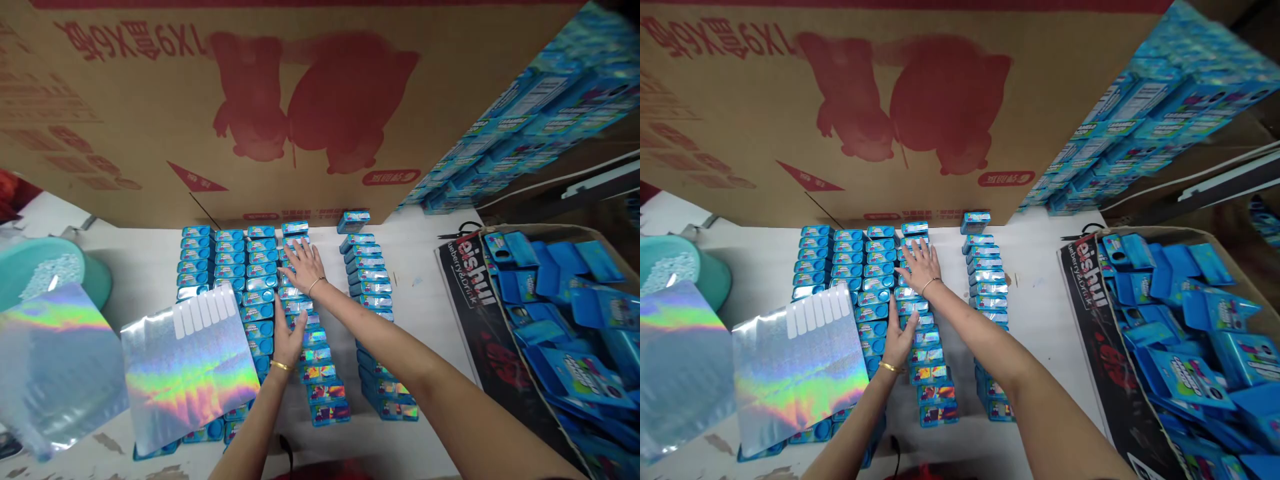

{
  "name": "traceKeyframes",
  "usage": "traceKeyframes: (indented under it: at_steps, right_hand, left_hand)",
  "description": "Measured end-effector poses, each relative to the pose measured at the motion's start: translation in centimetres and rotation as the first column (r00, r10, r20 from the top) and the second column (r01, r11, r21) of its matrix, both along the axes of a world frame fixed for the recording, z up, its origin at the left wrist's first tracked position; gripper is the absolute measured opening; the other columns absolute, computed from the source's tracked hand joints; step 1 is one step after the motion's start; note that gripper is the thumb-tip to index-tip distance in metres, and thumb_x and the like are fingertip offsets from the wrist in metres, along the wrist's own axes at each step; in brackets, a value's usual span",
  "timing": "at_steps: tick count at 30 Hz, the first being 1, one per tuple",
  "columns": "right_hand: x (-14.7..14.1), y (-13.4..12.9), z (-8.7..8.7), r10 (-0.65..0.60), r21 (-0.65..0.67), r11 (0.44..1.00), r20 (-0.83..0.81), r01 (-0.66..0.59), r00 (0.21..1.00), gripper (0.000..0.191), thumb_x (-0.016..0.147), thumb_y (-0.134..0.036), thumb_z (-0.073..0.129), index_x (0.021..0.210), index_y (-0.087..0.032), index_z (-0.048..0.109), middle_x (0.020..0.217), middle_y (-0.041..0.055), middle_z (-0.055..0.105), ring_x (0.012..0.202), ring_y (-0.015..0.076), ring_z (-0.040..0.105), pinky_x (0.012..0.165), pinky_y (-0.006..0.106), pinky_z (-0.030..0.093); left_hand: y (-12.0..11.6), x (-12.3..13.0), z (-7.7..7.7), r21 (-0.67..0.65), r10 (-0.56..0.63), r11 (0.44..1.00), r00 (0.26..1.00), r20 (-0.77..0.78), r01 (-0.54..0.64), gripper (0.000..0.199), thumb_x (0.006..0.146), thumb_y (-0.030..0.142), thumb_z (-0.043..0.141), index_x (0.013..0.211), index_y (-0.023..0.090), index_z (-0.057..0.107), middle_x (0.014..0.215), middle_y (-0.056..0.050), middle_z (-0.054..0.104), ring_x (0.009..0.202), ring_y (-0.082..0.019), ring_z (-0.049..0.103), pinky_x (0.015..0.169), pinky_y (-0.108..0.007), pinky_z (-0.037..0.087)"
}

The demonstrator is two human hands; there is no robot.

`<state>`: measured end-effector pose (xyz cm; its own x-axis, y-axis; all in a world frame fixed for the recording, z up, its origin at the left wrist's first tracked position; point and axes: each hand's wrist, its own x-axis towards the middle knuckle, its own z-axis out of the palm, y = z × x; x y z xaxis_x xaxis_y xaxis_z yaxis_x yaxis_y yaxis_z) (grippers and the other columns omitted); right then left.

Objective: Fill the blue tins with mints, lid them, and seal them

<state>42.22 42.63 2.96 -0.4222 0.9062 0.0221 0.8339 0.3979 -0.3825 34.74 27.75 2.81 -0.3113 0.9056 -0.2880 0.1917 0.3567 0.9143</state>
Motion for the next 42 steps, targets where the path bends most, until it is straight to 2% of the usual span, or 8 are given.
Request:
traceKeyframes:
  at_steps: [8, 17, 21, 25, 29, 33, 37, 42]
  right_hand:
    - [-1.8, 6.4, 0.2, -0.014, 0.051, 0.999, 0.003, 0.014, 1.000, 0.056, 0.094, -0.047, 0.035, 0.143, -0.021, 0.041, 0.149, 0.0112, 0.036, 0.141, 0.0308, 0.018, 0.114, 0.052, 0.004]
    - [0.1, 6.9, 0.2, -0.071, 0.045, 0.997, 0.047, 0.069, 0.996, 0.048, 0.091, -0.041, 0.038, 0.135, -0.024, 0.050, 0.135, 0.0110, 0.047, 0.121, 0.0312, 0.036, 0.112, 0.052, 0.009]
    - [2.7, 7.2, 0.4, -0.012, 0.057, 0.998, 0.086, 0.007, 0.996, 0.048, 0.089, -0.034, 0.043, 0.135, -0.024, 0.050, 0.136, 0.0099, 0.047, 0.122, 0.0299, 0.037, 0.112, 0.050, 0.011]
    - [4.7, 7.1, 0.6, -0.034, 0.042, 0.999, 0.110, 0.030, 0.993, 0.048, 0.093, -0.032, 0.038, 0.140, -0.024, 0.045, 0.141, 0.0096, 0.044, 0.127, 0.0293, 0.035, 0.114, 0.051, 0.007]
    - [4.3, 5.8, 0.6, 0.039, 0.046, 0.998, 0.095, -0.044, 0.995, 0.060, 0.091, -0.052, 0.042, 0.142, -0.021, 0.043, 0.154, 0.0105, 0.029, 0.142, 0.0338, 0.014, 0.114, 0.056, 0.002]
    - [3.4, 4.0, 0.6, 0.291, -0.025, 0.957, 0.111, -0.290, 0.950, 0.055, 0.089, -0.047, 0.050, 0.139, -0.024, 0.047, 0.157, 0.0065, 0.024, 0.146, 0.0320, 0.007, 0.115, 0.057, -0.002]
    - [4.5, 3.2, 0.5, 0.360, -0.064, 0.933, 0.113, -0.354, 0.926, 0.046, 0.089, -0.032, 0.052, 0.134, -0.026, 0.051, 0.157, 0.0007, 0.024, 0.146, 0.0298, 0.007, 0.115, 0.057, -0.004]
    - [6.5, 2.4, 0.7, 0.281, -0.098, 0.958, 0.126, -0.270, 0.951, 0.044, 0.090, -0.028, 0.051, 0.134, -0.021, 0.051, 0.158, 0.0055, 0.018, 0.146, 0.0293, 0.010, 0.115, 0.057, 0.003]
  left_hand:
    - [2.9, -1.0, -0.8, -0.115, 0.049, 0.993, 0.965, 0.257, -0.020, 0.077, 0.082, 0.059, 0.054, 0.147, 0.033, 0.022, 0.147, -0.004, 0.042, 0.131, -0.024, 0.046, 0.102, -0.038, 0.046]
    - [5.0, 3.7, -2.9, -0.161, 0.038, 0.986, 0.916, 0.400, 0.030, 0.086, 0.081, 0.059, 0.057, 0.149, 0.025, 0.016, 0.150, -0.009, 0.037, 0.132, -0.023, 0.044, 0.104, -0.035, 0.044]
    - [6.1, 7.3, -4.3, -0.142, -0.033, 0.986, 0.945, 0.326, 0.084, 0.078, 0.079, 0.054, 0.061, 0.142, 0.017, 0.033, 0.154, -0.013, 0.028, 0.141, -0.026, 0.029, 0.115, -0.040, 0.028]
    - [6.4, 7.6, -3.6, -0.120, -0.070, 0.988, 0.971, 0.229, 0.100, 0.073, 0.072, 0.048, 0.070, 0.132, 0.015, 0.047, 0.144, -0.016, 0.042, 0.134, -0.030, 0.039, 0.113, -0.045, 0.030]
    - [3.4, 3.5, -1.1, 0.008, -0.111, 0.994, 0.991, 0.073, 0.110, 0.044, 0.080, 0.046, 0.062, 0.115, 0.019, 0.061, 0.121, -0.011, 0.062, 0.117, -0.025, 0.055, 0.106, -0.043, 0.039]
    - [-2.2, 0.7, 0.3, -0.045, -0.133, 0.991, 0.987, -0.095, 0.129, 0.050, 0.082, 0.046, 0.060, 0.125, 0.021, 0.054, 0.129, -0.010, 0.057, 0.122, -0.025, 0.052, 0.107, -0.045, 0.038]
    - [-6.6, 1.8, 0.0, -0.148, -0.187, 0.973, 0.980, -0.073, 0.175, 0.047, 0.084, 0.046, 0.057, 0.125, 0.021, 0.054, 0.127, -0.009, 0.057, 0.122, -0.024, 0.052, 0.107, -0.045, 0.039]
    - [-7.9, 4.1, -0.2, -0.072, -0.233, 0.970, 0.972, -0.027, 0.231, 0.031, 0.088, 0.042, 0.052, 0.108, 0.020, 0.059, 0.117, -0.009, 0.060, 0.117, -0.023, 0.053, 0.107, -0.044, 0.037]
